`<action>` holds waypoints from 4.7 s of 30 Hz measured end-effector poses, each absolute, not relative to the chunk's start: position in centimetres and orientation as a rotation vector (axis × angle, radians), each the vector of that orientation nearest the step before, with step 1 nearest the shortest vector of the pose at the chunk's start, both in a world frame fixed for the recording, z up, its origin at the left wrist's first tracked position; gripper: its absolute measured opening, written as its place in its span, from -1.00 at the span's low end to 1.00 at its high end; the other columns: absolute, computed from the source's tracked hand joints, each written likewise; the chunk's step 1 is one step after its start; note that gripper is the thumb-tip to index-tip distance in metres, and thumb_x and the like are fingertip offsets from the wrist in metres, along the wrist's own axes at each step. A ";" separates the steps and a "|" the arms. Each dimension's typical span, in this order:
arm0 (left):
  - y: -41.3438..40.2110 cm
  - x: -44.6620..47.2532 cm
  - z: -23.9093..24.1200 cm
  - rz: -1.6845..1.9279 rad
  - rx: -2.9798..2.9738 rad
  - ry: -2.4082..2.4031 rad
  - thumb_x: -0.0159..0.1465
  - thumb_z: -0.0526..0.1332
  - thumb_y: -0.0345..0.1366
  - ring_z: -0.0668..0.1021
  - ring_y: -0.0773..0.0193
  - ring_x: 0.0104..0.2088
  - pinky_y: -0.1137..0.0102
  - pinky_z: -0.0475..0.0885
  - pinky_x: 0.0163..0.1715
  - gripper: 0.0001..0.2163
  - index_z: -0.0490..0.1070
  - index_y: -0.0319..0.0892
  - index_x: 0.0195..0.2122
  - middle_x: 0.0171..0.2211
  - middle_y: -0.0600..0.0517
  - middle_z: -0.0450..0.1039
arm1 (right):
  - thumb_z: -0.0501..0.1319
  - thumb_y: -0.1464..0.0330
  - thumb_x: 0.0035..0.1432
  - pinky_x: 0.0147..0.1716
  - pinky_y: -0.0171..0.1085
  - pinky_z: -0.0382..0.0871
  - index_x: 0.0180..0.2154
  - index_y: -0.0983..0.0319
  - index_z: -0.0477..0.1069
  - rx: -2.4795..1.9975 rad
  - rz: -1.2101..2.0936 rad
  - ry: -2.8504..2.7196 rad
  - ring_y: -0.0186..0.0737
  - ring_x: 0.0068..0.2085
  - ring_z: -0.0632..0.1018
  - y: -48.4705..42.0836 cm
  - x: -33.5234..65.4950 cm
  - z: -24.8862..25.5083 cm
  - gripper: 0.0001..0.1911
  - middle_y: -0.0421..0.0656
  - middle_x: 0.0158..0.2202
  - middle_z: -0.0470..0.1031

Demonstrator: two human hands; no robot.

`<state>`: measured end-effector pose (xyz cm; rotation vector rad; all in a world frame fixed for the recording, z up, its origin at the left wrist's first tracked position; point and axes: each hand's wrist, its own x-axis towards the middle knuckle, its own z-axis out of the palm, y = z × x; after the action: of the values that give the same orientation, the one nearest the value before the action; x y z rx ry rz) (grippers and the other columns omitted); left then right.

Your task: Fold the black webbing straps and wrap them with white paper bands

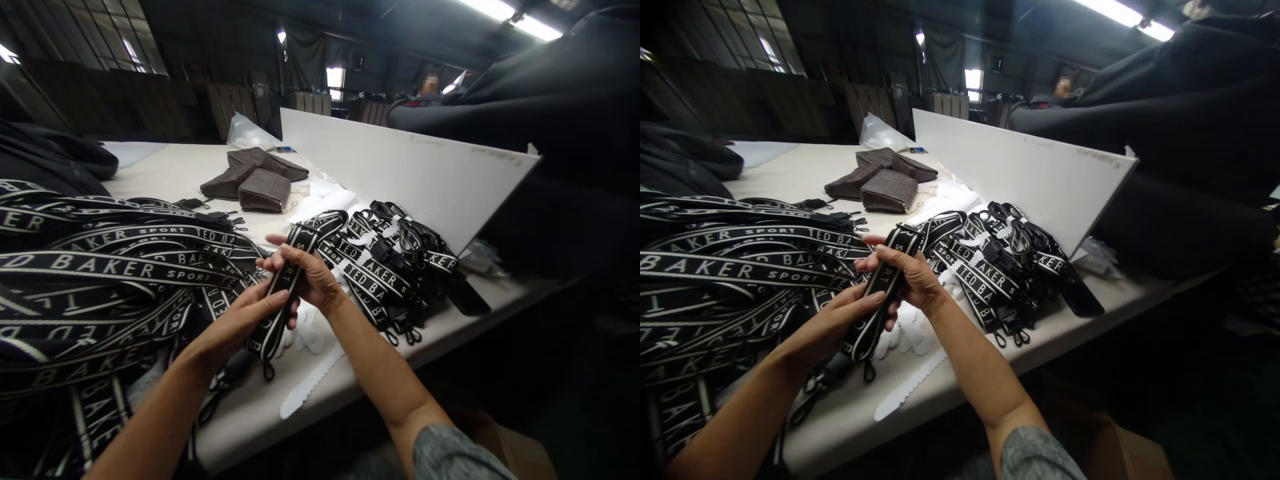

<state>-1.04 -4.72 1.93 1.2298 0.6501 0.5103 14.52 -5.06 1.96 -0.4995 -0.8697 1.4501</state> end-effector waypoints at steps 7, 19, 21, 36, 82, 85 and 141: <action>-4.4 0.0 0.9 0.537 1.207 0.481 0.18 0.36 -0.23 0.50 0.33 -0.42 0.53 0.41 -0.48 -0.70 0.48 -0.19 -0.08 -0.32 -0.06 0.50 | 0.23 0.16 0.19 -0.22 -0.27 0.49 -0.17 0.20 0.39 -0.556 1.233 -0.752 -0.39 -0.53 0.25 -3.8 14.8 1.9 -0.73 -0.35 -0.55 0.09; -0.6 -2.0 0.8 0.997 1.481 0.758 0.20 0.32 -0.13 0.46 0.33 -0.42 0.51 0.42 -0.47 -0.71 0.40 -0.19 -0.15 -0.33 0.01 0.47 | 0.38 0.30 0.07 -0.38 -0.34 0.39 -0.19 0.25 0.54 -1.367 1.054 -1.665 -0.33 -0.38 0.48 -16.1 21.7 -1.0 -0.75 -0.14 -0.23 0.51; -0.8 -1.8 0.7 0.997 1.481 0.740 0.23 0.28 -0.08 0.46 0.34 -0.43 0.51 0.43 -0.47 -0.72 0.40 -0.19 -0.19 -0.31 0.00 0.47 | 0.40 0.38 0.04 -0.34 -0.35 0.38 -0.21 0.24 0.53 -1.435 1.032 -1.736 -0.37 -0.37 0.47 -18.3 21.8 -2.1 -0.78 -0.14 -0.13 0.47; -1.0 -2.1 1.2 1.189 1.417 0.698 0.24 0.26 -0.07 0.51 0.30 -0.43 0.45 0.45 -0.44 -0.70 0.43 -0.18 -0.13 -0.27 -0.02 0.52 | 0.36 0.39 0.06 -0.40 -0.37 0.19 -0.44 0.25 0.42 -1.635 0.776 -1.864 -0.35 -0.40 0.40 -16.2 20.7 1.2 -0.86 -0.25 -0.42 0.43; -3.5 0.0 1.0 0.839 1.345 0.774 0.27 0.20 0.01 0.46 0.30 -0.56 0.45 0.36 -0.55 -0.67 0.32 -0.17 -0.19 -0.54 0.07 0.44 | 0.43 0.17 -0.11 -0.44 -0.27 0.38 -0.39 0.25 0.48 -0.722 1.594 -0.623 -0.29 -0.49 0.40 -5.4 14.5 -2.5 -0.68 -0.23 -0.51 0.39; -3.0 -0.4 1.0 0.927 1.437 0.806 0.25 0.22 0.00 0.49 0.28 -0.50 0.42 0.41 -0.47 -0.68 0.39 -0.20 -0.23 -0.42 0.02 0.50 | 0.40 0.18 -0.04 -0.35 -0.28 0.41 -0.31 0.27 0.53 -0.812 1.353 -0.734 -0.26 -0.37 0.47 -5.5 14.5 -2.4 -0.68 -0.15 -0.35 0.51; -3.6 -0.5 -2.5 0.745 2.928 1.543 0.37 0.05 -0.38 0.54 0.18 -0.43 0.37 0.24 -0.53 -0.55 0.25 0.07 0.27 -0.31 0.02 0.45 | 0.52 0.22 -0.30 -0.39 -0.36 0.31 -0.44 0.32 0.59 -1.038 1.481 -0.754 -0.36 -0.45 0.48 -5.6 15.1 -2.1 -0.63 -0.12 -0.46 0.55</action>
<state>-0.46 -3.59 -2.54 2.9283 1.5426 0.7449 15.05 -5.63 -2.14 -1.0377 -0.7543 1.4807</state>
